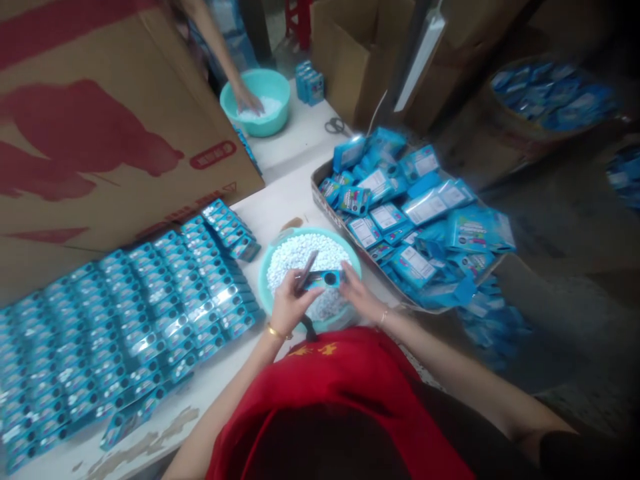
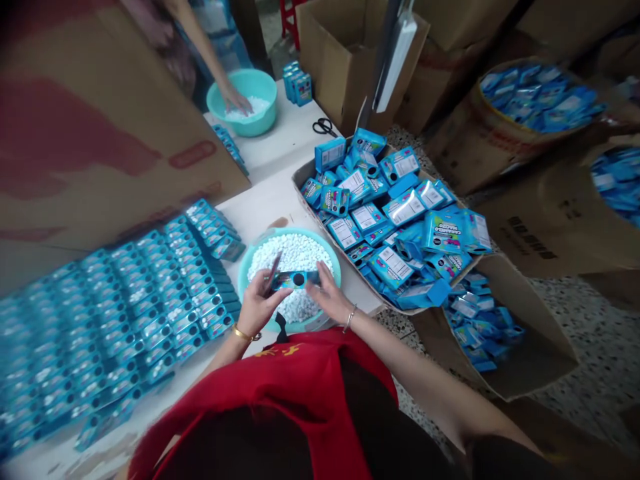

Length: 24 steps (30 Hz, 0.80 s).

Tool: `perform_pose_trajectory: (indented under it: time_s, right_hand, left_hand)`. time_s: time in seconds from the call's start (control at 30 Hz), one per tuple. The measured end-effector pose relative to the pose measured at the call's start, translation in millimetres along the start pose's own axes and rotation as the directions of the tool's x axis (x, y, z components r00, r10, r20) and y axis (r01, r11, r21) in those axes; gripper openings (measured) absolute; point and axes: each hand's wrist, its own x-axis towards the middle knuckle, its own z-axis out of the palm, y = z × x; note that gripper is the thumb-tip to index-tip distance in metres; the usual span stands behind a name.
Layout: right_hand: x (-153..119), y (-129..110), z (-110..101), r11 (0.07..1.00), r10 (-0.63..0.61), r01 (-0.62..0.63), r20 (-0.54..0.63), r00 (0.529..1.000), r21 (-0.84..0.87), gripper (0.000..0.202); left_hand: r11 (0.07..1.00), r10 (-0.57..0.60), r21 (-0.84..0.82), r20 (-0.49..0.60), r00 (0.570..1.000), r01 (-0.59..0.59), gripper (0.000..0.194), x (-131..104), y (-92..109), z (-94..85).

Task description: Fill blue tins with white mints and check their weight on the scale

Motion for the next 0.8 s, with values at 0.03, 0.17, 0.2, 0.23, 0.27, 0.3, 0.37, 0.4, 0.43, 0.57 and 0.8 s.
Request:
perform_pose_trajectory:
  time_s: [0.03,0.17,0.2,0.23,0.27,0.3,0.37,0.4,0.43,0.57,0.8]
  right_hand:
    - [-3,3,-1,0.986,-0.067,0.073,0.040,0.997,-0.151,0.081]
    - [-9,15,-7,0.917,-0.151,0.190,0.136,0.979,-0.350,0.053]
    - [-11,17,-9,0.914,-0.150,0.189,0.132,0.980,-0.360,0.045]
    - [-12,19,-12,0.920,-0.140,0.172,0.113,0.984,-0.353,0.041]
    - [-13,21,-14,0.934,-0.124,0.142,0.075,0.989,-0.327,0.041]
    - [-14,22,-17,0.954,-0.104,0.104,0.018,0.994,-0.281,0.044]
    - [-14,23,-24,0.986,-0.055,0.035,-0.114,0.992,-0.165,0.048]
    - [-14,23,-27,0.994,-0.030,0.013,-0.164,0.986,-0.107,0.049]
    - [-12,23,-30,0.998,-0.010,-0.001,-0.205,0.979,-0.056,0.048]
    - [-4,22,-36,0.995,0.045,-0.017,-0.280,0.959,0.099,0.047]
    - [0,20,-38,0.981,0.115,-0.050,-0.355,0.928,0.186,0.053]
  left_hand:
    - [0.999,-0.039,-0.013,-0.004,0.999,0.039,0.041,-1,-4,1.0]
    - [0.994,-0.106,0.029,0.165,0.981,0.103,0.038,-6,-19,-1.3]
    - [0.991,-0.123,0.073,0.195,0.973,0.111,0.037,-6,-24,-6.3]
    - [0.983,-0.144,0.143,0.191,0.971,0.118,0.036,-5,-29,-13.8]
    - [0.962,-0.161,0.244,0.159,0.974,0.119,0.034,-3,-34,-23.9]
    - [0.921,-0.167,0.372,0.116,0.979,0.113,0.031,0,-39,-35.8]
    - [0.757,-0.157,0.647,0.055,0.986,0.085,0.024,8,-50,-60.7]
    - [0.657,-0.156,0.751,0.052,0.986,0.065,0.022,13,-56,-70.8]
    - [0.575,-0.161,0.817,0.064,0.985,0.041,0.022,18,-62,-77.6]
    - [0.524,-0.186,0.851,0.165,0.969,-0.045,0.020,40,-86,-59.7]
    - [0.733,-0.131,0.663,0.359,0.924,-0.153,0.018,60,-118,14.6]
